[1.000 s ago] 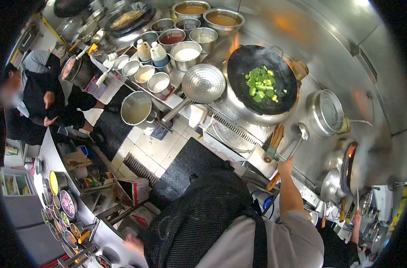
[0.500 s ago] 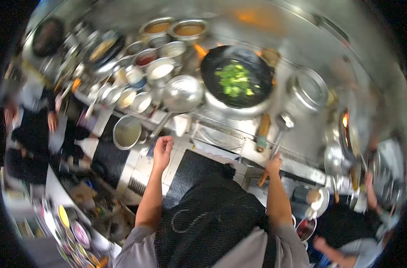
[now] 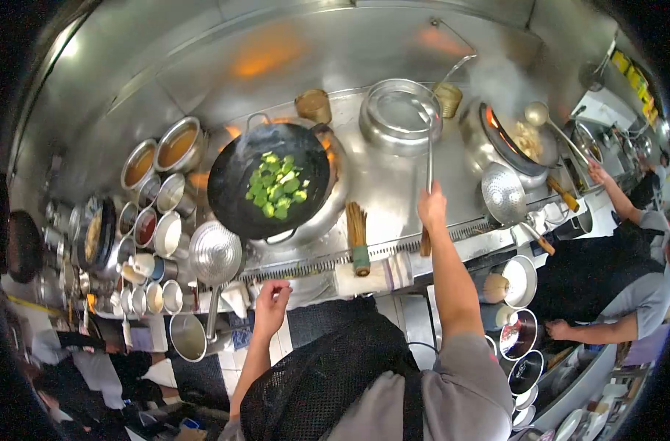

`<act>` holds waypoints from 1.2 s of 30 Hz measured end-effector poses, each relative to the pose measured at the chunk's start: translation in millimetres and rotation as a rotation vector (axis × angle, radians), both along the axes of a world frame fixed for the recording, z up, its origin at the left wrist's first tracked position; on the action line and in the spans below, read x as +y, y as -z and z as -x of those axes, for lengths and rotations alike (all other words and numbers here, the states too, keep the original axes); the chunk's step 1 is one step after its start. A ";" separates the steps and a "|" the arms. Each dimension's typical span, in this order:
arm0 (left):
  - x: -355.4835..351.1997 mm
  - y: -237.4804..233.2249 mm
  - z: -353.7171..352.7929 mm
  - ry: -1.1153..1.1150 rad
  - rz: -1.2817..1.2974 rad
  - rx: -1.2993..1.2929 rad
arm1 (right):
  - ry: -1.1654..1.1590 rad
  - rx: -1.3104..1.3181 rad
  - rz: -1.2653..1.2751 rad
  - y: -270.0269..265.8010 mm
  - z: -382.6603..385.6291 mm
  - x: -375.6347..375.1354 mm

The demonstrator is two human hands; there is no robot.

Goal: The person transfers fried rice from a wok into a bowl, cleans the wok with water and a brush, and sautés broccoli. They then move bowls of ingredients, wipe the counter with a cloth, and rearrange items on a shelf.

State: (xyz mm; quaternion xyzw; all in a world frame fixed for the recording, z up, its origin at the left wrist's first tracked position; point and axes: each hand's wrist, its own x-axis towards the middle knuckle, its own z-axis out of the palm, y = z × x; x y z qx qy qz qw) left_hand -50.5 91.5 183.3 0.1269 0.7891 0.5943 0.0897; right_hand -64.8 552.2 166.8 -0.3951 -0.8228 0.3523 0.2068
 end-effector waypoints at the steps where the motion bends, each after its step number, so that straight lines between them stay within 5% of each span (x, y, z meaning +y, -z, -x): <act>1: 24.3 -22.2 18.6 0.097 0.071 0.084 | 0.011 -0.047 0.048 -9.2 24.9 18.8; 4: 103.0 -54.6 74.6 0.290 0.109 0.226 | 0.049 0.008 -0.057 0.4 101.4 80.1; 7: 183.6 -79.0 118.0 0.432 0.092 0.283 | -0.004 -0.216 0.218 -11.8 150.3 103.9; 9: 229.9 -85.2 143.6 0.491 0.120 0.284 | -0.032 0.133 0.925 -9.9 160.7 109.2; 11: 277.0 -75.8 169.5 0.525 0.144 0.312 | -0.190 0.317 1.206 19.1 147.9 112.5; 15: 372.1 -11.0 231.5 0.454 0.094 0.338 | -0.253 0.435 0.972 29.8 97.9 65.8; 21: 491.1 -1.8 254.1 0.118 0.263 0.132 | -0.197 0.568 1.100 33.2 58.4 22.9; 23: 516.0 -4.9 252.3 0.083 -0.051 -0.126 | -0.209 0.562 1.062 44.5 60.5 28.8; 26: 530.8 -26.1 252.5 0.267 -0.128 -0.375 | -0.325 0.529 0.821 61.7 77.1 41.6; 30: 554.6 9.8 254.0 0.016 0.141 0.063 | -0.272 0.377 0.720 62.7 108.0 53.2; 32: 548.1 5.4 247.7 0.057 0.135 0.071 | -0.235 0.543 0.069 69.2 113.7 51.1; 34: 525.0 -22.3 239.2 0.336 -0.091 -0.449 | -0.177 0.199 0.286 20.7 92.4 43.0; 36: 499.6 2.7 223.5 0.407 0.186 0.061 | -0.141 0.220 0.250 4.1 78.1 27.5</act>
